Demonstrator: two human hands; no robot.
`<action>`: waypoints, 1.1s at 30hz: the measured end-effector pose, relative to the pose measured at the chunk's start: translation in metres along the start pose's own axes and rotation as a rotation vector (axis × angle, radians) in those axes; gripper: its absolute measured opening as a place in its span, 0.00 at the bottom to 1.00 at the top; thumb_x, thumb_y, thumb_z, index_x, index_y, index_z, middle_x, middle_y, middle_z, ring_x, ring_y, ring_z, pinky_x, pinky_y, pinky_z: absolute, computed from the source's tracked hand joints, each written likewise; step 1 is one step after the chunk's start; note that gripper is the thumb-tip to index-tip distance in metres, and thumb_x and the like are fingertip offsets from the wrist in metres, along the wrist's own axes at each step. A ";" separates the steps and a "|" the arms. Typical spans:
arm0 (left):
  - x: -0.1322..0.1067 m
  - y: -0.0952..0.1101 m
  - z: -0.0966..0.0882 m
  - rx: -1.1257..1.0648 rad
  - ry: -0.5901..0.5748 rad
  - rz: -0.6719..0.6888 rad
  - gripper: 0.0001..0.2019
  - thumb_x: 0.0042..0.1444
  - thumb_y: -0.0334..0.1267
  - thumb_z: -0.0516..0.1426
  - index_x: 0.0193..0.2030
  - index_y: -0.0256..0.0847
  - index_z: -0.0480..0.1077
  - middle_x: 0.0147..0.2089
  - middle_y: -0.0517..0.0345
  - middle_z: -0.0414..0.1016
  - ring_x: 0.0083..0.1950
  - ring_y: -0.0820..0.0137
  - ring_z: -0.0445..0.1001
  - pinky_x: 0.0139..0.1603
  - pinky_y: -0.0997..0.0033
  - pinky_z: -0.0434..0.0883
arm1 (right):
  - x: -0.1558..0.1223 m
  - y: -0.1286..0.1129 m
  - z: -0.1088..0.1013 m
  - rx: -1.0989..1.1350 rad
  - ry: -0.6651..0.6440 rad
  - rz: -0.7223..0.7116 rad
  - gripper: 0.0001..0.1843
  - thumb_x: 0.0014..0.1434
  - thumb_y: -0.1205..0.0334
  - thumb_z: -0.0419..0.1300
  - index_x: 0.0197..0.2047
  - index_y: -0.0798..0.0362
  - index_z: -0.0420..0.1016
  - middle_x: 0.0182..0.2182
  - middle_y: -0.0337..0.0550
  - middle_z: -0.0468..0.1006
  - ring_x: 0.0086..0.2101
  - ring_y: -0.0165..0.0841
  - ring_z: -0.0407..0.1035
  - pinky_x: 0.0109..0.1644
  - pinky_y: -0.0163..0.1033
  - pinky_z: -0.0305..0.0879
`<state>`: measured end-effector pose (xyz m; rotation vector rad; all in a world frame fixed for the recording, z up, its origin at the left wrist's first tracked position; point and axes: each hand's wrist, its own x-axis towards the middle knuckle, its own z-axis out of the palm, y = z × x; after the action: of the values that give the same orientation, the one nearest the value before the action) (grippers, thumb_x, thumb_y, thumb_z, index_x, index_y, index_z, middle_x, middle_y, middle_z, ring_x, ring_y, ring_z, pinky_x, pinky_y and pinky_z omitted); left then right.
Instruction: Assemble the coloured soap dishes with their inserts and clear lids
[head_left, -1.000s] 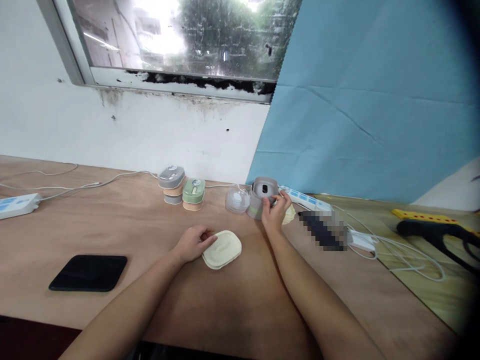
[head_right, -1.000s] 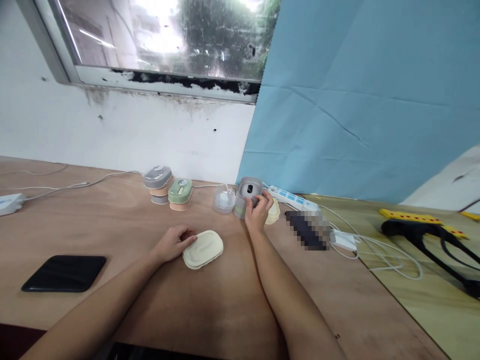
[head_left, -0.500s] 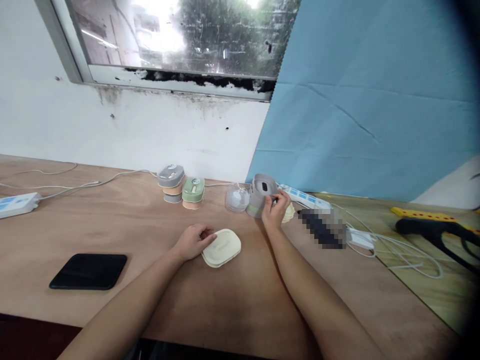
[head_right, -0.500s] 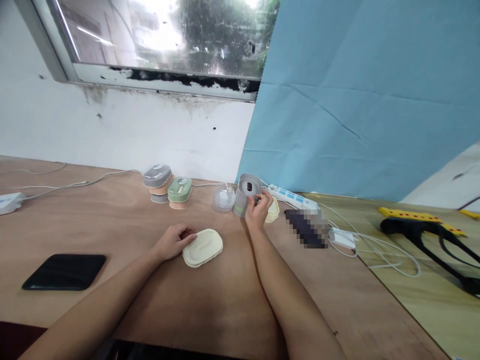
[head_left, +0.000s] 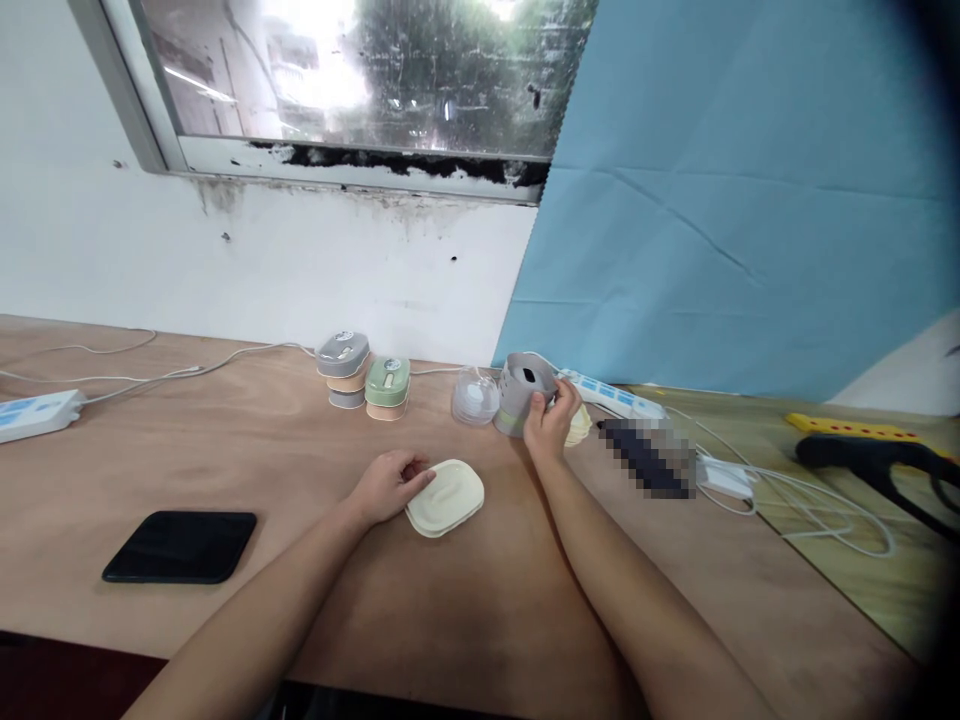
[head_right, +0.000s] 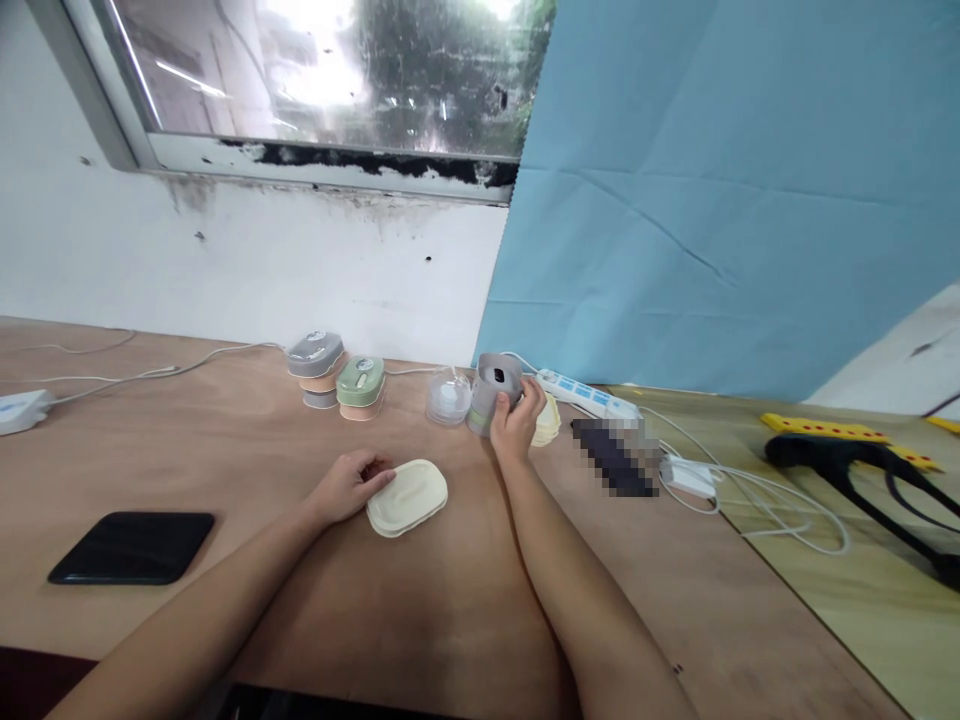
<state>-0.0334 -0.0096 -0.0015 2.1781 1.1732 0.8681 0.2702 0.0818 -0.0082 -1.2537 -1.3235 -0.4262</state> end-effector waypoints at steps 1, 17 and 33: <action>0.000 0.000 0.000 0.003 0.001 0.001 0.14 0.60 0.47 0.53 0.41 0.39 0.72 0.34 0.56 0.75 0.33 0.70 0.70 0.34 0.72 0.66 | -0.001 0.000 0.000 -0.007 -0.006 -0.004 0.26 0.65 0.49 0.46 0.60 0.57 0.55 0.57 0.61 0.59 0.60 0.45 0.54 0.60 0.56 0.56; -0.005 -0.002 0.007 0.254 -0.158 0.074 0.35 0.39 0.57 0.65 0.55 0.47 0.69 0.61 0.47 0.65 0.60 0.51 0.64 0.59 0.50 0.61 | -0.022 -0.041 -0.005 0.064 -0.006 -0.432 0.29 0.57 0.61 0.58 0.60 0.51 0.55 0.55 0.55 0.62 0.58 0.47 0.57 0.58 0.59 0.58; -0.007 -0.006 0.014 -0.282 0.238 0.204 0.41 0.62 0.58 0.43 0.71 0.37 0.27 0.72 0.39 0.37 0.71 0.55 0.46 0.68 0.52 0.51 | -0.066 -0.119 -0.005 0.472 -0.558 -0.631 0.15 0.57 0.57 0.61 0.47 0.50 0.70 0.41 0.48 0.76 0.41 0.37 0.73 0.41 0.42 0.73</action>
<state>-0.0292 -0.0143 -0.0171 2.0245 0.8774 1.3245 0.1554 0.0097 -0.0131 -0.5457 -2.1581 -0.1703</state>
